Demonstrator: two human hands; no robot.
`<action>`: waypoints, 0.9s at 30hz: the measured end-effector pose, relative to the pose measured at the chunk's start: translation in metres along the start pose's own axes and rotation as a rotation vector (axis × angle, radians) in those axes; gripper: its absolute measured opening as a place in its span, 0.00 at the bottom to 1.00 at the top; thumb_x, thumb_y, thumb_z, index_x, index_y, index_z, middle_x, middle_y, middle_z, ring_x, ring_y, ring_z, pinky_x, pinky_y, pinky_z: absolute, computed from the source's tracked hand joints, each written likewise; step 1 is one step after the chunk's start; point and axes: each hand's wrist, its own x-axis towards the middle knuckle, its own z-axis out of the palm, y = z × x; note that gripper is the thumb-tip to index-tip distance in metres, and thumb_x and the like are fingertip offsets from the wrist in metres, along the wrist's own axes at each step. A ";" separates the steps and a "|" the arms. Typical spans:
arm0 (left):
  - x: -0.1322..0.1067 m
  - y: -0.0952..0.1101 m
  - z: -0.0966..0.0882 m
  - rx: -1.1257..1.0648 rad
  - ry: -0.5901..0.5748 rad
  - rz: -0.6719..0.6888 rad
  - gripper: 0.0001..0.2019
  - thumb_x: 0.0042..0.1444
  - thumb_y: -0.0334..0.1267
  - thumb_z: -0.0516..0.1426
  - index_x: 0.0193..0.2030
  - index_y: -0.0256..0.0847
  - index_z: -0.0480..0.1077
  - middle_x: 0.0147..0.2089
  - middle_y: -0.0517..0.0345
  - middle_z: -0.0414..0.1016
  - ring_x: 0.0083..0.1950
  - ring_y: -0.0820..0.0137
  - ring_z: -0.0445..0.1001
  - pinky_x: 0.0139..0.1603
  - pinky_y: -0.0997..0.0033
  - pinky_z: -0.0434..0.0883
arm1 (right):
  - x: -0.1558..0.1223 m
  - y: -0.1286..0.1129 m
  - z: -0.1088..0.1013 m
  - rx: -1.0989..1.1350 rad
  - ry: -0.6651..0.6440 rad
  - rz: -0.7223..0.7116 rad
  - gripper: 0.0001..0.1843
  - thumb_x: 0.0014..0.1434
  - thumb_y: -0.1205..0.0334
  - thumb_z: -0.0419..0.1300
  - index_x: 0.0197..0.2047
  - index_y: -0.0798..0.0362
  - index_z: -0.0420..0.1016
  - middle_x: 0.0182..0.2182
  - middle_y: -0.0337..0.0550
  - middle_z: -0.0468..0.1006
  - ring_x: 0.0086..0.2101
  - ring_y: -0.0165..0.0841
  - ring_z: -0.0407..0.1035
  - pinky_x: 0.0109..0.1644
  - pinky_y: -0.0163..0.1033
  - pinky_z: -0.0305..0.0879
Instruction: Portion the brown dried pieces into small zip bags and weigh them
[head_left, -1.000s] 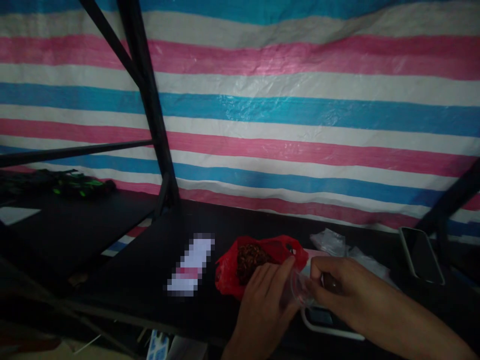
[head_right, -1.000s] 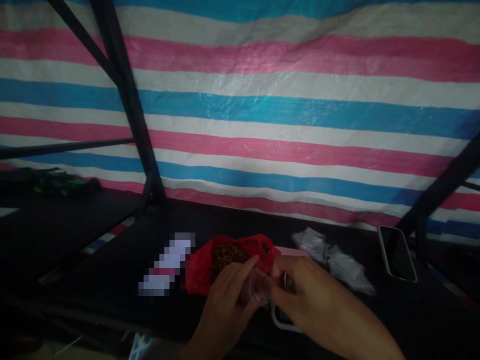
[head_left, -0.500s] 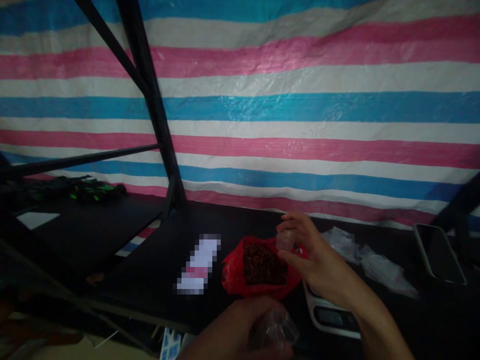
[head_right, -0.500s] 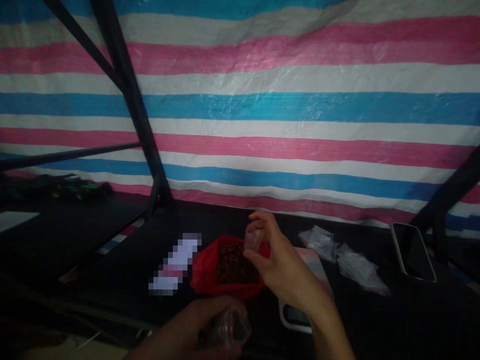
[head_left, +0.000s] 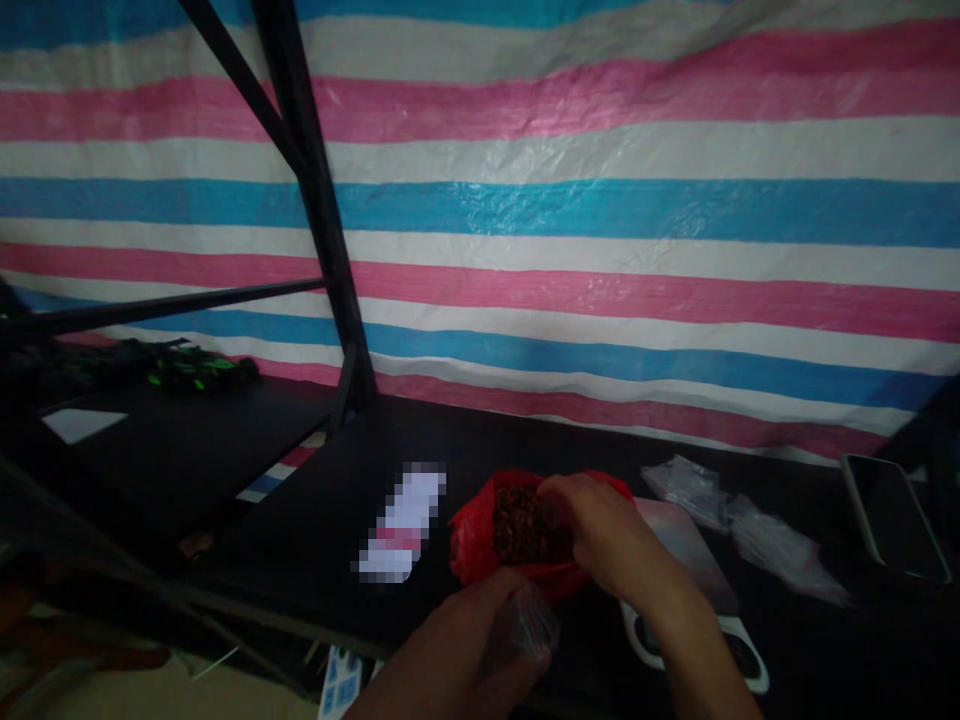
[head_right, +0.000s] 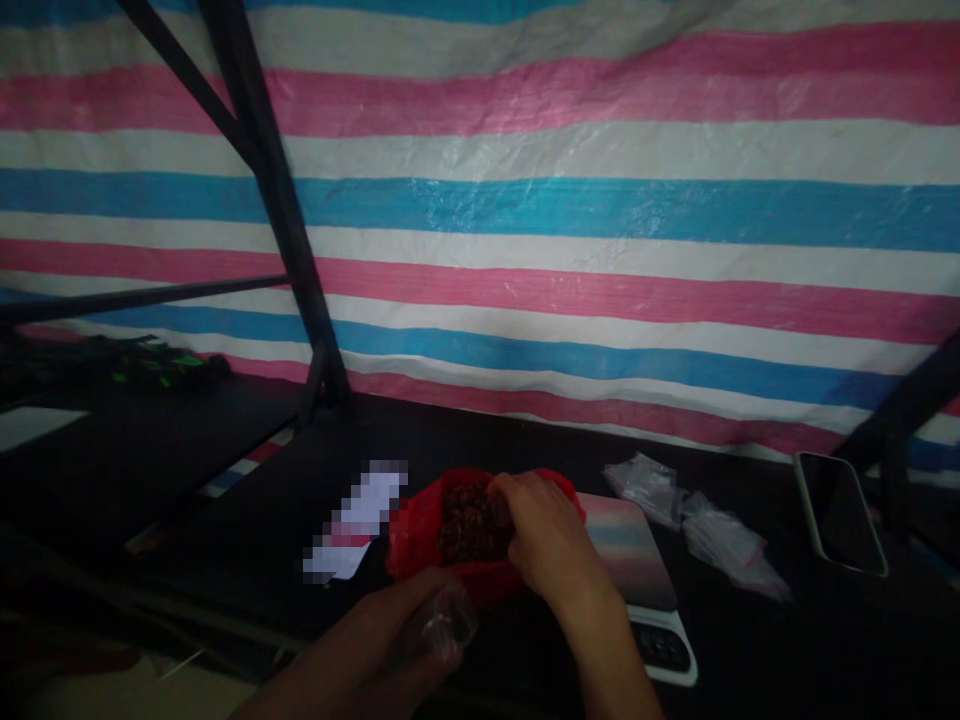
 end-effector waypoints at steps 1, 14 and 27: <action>-0.001 0.000 -0.001 -0.004 -0.014 -0.011 0.18 0.59 0.41 0.61 0.56 0.49 0.79 0.48 0.58 0.86 0.47 0.63 0.82 0.48 0.68 0.74 | 0.002 0.000 0.002 -0.040 -0.005 0.013 0.40 0.44 0.87 0.52 0.56 0.51 0.81 0.52 0.50 0.82 0.53 0.42 0.75 0.60 0.46 0.66; -0.011 0.000 -0.021 -0.072 -0.049 -0.103 0.19 0.64 0.47 0.58 0.60 0.49 0.75 0.57 0.56 0.83 0.56 0.61 0.80 0.57 0.66 0.72 | 0.003 0.008 0.018 0.194 -0.018 -0.095 0.32 0.62 0.79 0.54 0.65 0.48 0.79 0.63 0.49 0.75 0.61 0.38 0.71 0.70 0.43 0.62; 0.010 -0.014 -0.005 -0.149 0.082 -0.059 0.17 0.67 0.49 0.56 0.57 0.46 0.76 0.57 0.53 0.80 0.57 0.60 0.77 0.60 0.62 0.70 | 0.001 0.004 0.010 -0.081 0.108 0.190 0.16 0.59 0.74 0.66 0.49 0.53 0.86 0.51 0.55 0.83 0.55 0.50 0.76 0.60 0.50 0.69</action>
